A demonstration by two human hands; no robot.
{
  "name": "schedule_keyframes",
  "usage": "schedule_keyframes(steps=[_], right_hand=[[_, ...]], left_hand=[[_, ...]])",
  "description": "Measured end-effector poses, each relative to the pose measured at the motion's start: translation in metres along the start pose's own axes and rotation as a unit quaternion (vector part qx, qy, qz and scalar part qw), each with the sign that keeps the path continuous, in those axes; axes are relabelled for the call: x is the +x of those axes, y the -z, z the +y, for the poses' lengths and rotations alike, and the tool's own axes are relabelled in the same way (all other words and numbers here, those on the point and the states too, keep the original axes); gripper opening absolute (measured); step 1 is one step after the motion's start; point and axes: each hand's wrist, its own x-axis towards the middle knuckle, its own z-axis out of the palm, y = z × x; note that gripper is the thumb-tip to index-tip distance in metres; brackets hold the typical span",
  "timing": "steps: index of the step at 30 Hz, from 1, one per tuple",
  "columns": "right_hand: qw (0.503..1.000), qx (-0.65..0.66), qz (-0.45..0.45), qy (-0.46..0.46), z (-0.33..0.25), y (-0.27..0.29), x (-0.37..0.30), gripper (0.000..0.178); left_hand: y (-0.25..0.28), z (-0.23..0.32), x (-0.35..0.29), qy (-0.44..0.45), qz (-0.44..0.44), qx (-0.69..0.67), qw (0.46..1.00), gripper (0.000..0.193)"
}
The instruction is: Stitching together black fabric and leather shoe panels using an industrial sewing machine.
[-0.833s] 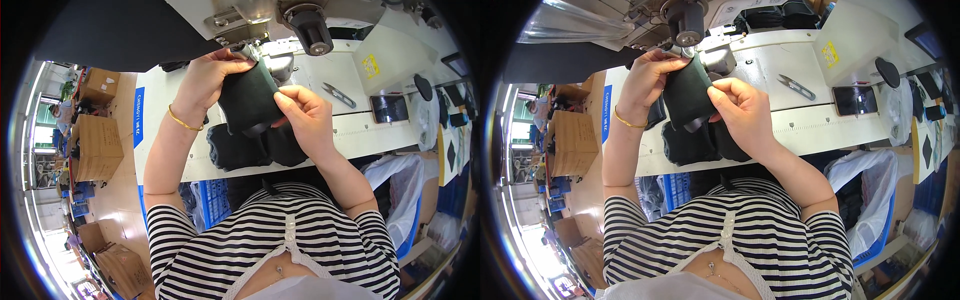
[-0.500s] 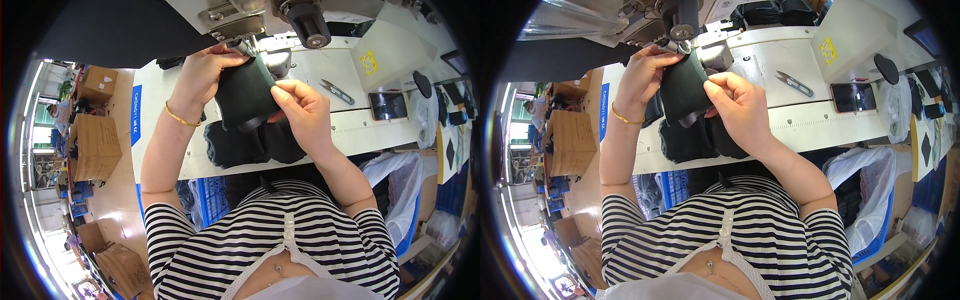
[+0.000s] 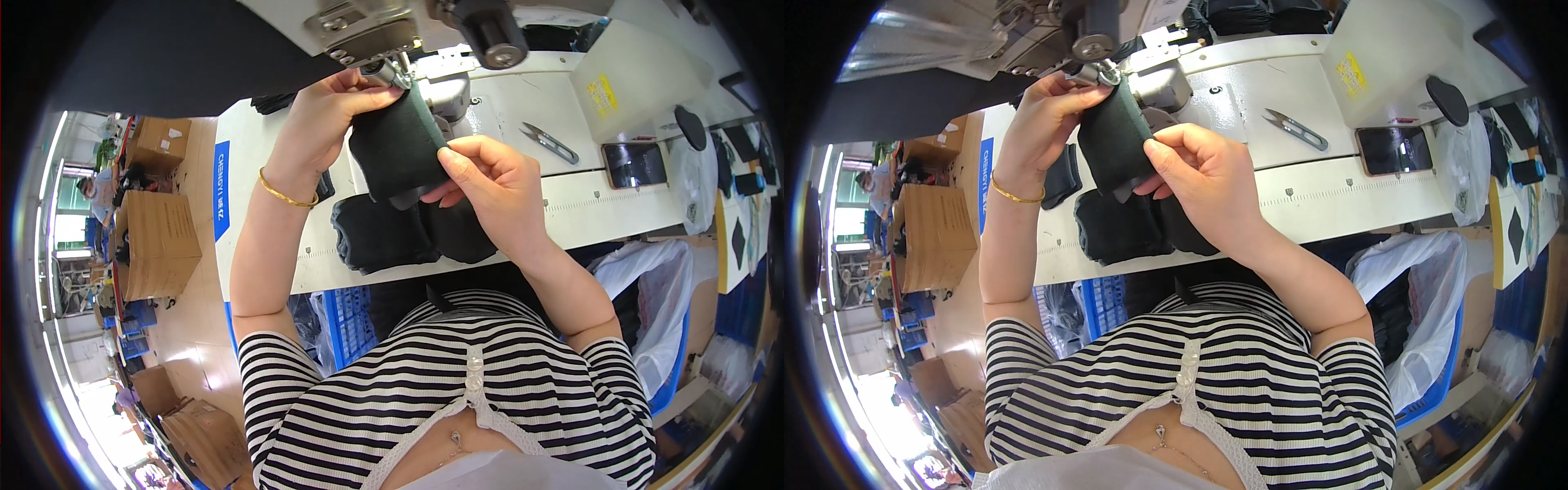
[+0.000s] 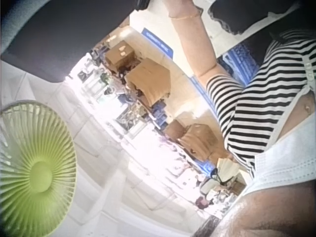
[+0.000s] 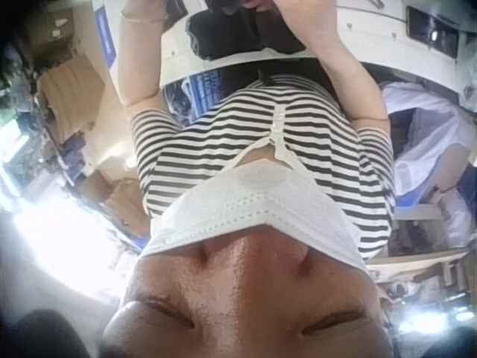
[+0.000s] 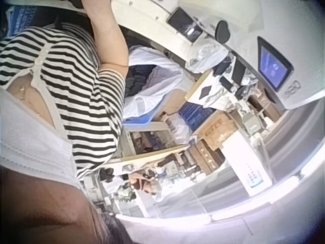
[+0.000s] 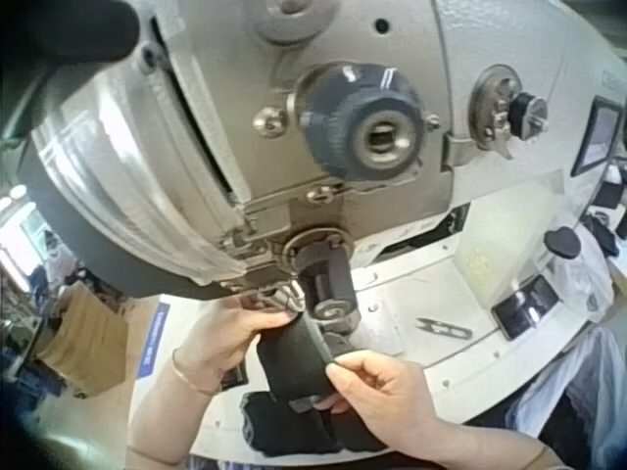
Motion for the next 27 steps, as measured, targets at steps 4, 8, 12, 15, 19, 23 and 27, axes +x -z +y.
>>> schedule_keyframes(steps=[4,8,12,15,19,23,27], right_hand=[[1.0,0.004,-0.012,-0.003,0.002,0.001,0.001,0.019],[1.0,-0.004,-0.021,0.001,0.002,0.001,0.0,0.019],[1.0,0.011,-0.011,0.001,0.003,0.0,-0.002,0.019],[1.0,0.011,-0.011,0.006,0.004,-0.002,-0.002,0.02],[1.0,0.022,-0.012,0.002,0.004,-0.005,0.0,0.021],[1.0,0.012,-0.012,0.01,0.004,-0.006,0.003,0.021],[1.0,0.011,-0.011,0.023,0.004,-0.006,0.007,0.02]], left_hand=[[0.003,-0.003,0.001,-0.005,-0.024,0.009,1.0,0.013],[0.001,-0.008,-0.001,-0.046,-0.017,0.005,0.999,0.013],[-0.005,-0.007,-0.003,-0.039,0.002,-0.003,0.999,0.011],[-0.002,-0.005,-0.002,-0.024,-0.001,-0.017,1.0,0.011],[0.003,-0.005,0.001,-0.01,0.008,-0.021,1.0,0.015],[0.002,-0.003,0.005,0.003,0.029,-0.012,1.0,0.02],[-0.009,0.005,0.004,0.005,0.039,-0.006,0.999,0.025]])
